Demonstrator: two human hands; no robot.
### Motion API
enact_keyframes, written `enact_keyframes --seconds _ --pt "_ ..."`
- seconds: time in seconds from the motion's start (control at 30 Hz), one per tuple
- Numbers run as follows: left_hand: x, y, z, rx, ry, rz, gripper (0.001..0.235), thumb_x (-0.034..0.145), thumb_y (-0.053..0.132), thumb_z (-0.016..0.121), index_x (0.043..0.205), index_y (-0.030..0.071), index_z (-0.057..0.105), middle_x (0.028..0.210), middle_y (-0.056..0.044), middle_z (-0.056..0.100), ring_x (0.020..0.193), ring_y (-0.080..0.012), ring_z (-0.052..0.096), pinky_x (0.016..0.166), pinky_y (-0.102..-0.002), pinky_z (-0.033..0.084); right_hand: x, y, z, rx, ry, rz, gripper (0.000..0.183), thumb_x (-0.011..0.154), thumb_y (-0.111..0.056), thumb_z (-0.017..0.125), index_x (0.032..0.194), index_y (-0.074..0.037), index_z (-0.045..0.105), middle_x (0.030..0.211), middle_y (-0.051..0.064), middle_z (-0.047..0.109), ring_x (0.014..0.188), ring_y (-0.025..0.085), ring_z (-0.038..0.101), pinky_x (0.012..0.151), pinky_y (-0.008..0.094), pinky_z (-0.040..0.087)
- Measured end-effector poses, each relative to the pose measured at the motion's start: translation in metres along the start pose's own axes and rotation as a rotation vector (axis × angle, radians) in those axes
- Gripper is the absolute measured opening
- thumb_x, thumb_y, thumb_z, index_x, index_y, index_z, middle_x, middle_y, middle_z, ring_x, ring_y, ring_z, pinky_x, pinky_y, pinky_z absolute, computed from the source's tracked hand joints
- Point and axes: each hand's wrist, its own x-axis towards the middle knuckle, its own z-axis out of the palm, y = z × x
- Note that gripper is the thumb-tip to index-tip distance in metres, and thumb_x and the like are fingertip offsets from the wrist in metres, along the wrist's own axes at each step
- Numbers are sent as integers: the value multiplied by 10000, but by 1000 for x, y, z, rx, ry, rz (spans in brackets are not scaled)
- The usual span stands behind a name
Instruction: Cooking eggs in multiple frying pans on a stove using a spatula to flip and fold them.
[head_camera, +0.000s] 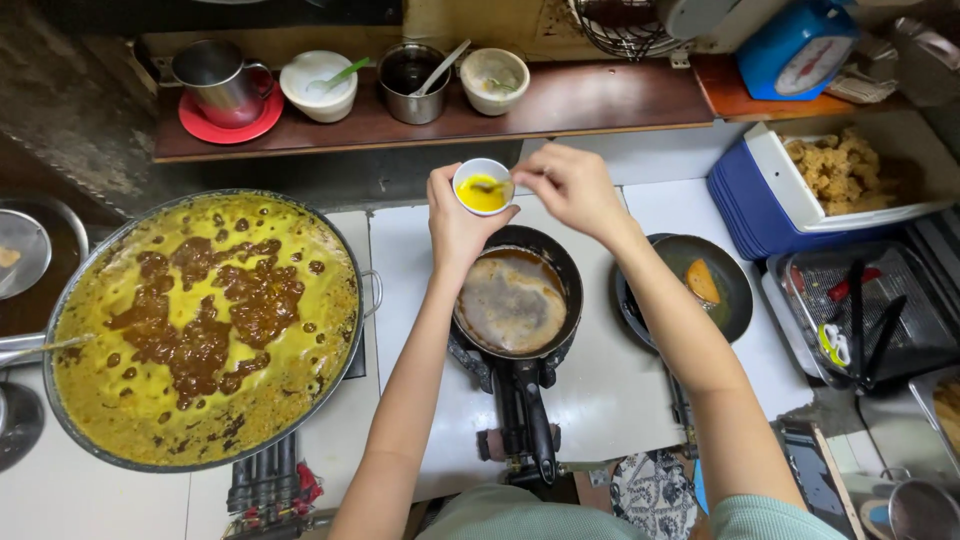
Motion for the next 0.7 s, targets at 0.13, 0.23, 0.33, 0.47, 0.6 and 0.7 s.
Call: enact_keyframes --seconds 0.13,0.23,0.33,0.47,0.6,0.7 --pt "-37 14 8 -4 -99 -67 934 537 267 1026 1284 134 481 1299 -133 540 1285 -428 565 1072 -647 450 -49 -9 0 -173 -104 32 113 1007 -234 686 949 -154 740 809 48 696 774 287 689 685 399 558" --pt "-68 20 17 -21 -173 -32 899 559 264 1016 1274 145 483 1286 -117 540 1293 -401 562 1068 -579 475 -81 -26 -20 122 13 196 243 1028 -161 675 800 -91 722 690 50 703 653 282 680 640 350 542" --pt "-98 31 27 -18 -277 -40 924 552 271 1009 1293 152 469 1307 -117 536 1305 -392 556 1079 -591 472 -118 -38 -48 203 204 305 365 1024 -149 715 663 -106 687 713 40 730 605 207 641 638 314 523" --pt "-140 44 41 -52 -374 -24 930 548 246 1013 1296 131 472 1289 -153 560 1287 -406 568 1064 -563 478 -164 -64 -81 66 323 288 286 1021 -167 725 741 -115 746 736 33 727 628 205 660 649 311 538" --pt "-183 62 48 -66 -500 -4 907 551 310 1008 1278 125 499 1266 -146 590 1247 -404 596 1033 -562 505 -197 -114 -90 -220 168 140 192 1000 -162 699 823 -90 717 713 49 677 642 247 661 618 331 555" --pt "-216 60 67 -64 -554 -13 942 527 353 1010 1285 154 488 1282 -133 590 1246 -384 603 1037 -538 513 -242 -118 -89 -224 154 220 211 1000 -137 674 795 -85 678 677 55 643 623 268 656 593 347 553"
